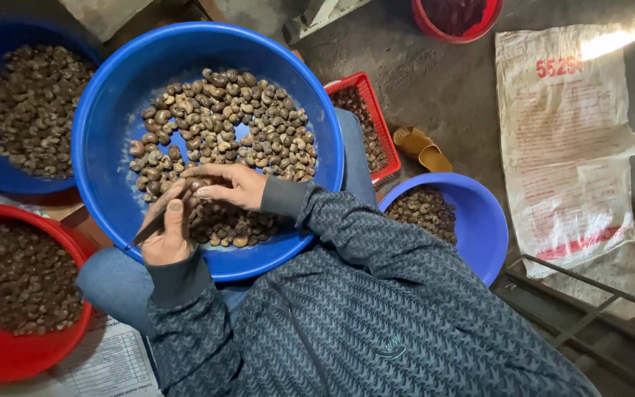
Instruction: A person uses a small hand tool to peel or crack nuts and sort them into different bowls while sitting on the floor.
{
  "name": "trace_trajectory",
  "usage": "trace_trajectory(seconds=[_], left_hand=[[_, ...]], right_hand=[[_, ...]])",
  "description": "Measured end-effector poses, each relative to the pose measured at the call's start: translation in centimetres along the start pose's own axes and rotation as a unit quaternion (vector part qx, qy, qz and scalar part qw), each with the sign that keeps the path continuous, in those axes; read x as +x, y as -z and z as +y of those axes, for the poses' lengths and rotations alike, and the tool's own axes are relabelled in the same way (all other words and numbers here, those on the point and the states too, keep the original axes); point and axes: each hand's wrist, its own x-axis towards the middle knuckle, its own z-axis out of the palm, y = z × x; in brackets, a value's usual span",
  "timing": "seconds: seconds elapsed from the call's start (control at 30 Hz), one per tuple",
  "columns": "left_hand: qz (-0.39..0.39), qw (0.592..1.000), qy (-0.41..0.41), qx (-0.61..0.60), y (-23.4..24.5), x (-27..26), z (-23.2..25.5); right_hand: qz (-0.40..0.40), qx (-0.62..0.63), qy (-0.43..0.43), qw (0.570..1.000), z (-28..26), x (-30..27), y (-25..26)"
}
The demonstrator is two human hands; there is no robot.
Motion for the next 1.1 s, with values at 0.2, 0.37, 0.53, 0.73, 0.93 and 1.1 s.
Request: trace_trajectory(seconds=[0.2,0.37,0.53,0.73,0.93,1.1], left_hand=[[-0.006,0.997,-0.038,0.068,0.5,0.0,0.2],[-0.004,0.997,-0.034,0.072,0.9,0.0,-1.3],[-0.01,0.997,-0.02,0.08,0.1,0.2,0.3],[-0.01,0.996,-0.022,0.085,0.5,0.2,0.0],[-0.033,0.998,-0.03,0.044,-0.8,0.1,1.6],[0.016,0.998,-0.05,0.038,0.9,0.1,-0.8]], right_hand=[[0.006,-0.077,0.022,0.997,0.2,-0.3,-0.3],[-0.007,-0.098,0.01,0.995,-0.7,-0.3,-0.2],[-0.044,0.052,-0.019,0.997,0.5,0.1,-0.3],[-0.065,0.164,-0.032,0.984,-1.1,0.3,-0.3],[-0.052,0.205,-0.031,0.977,0.0,0.3,-0.2],[-0.042,0.198,-0.016,0.979,-0.7,0.5,0.0]])
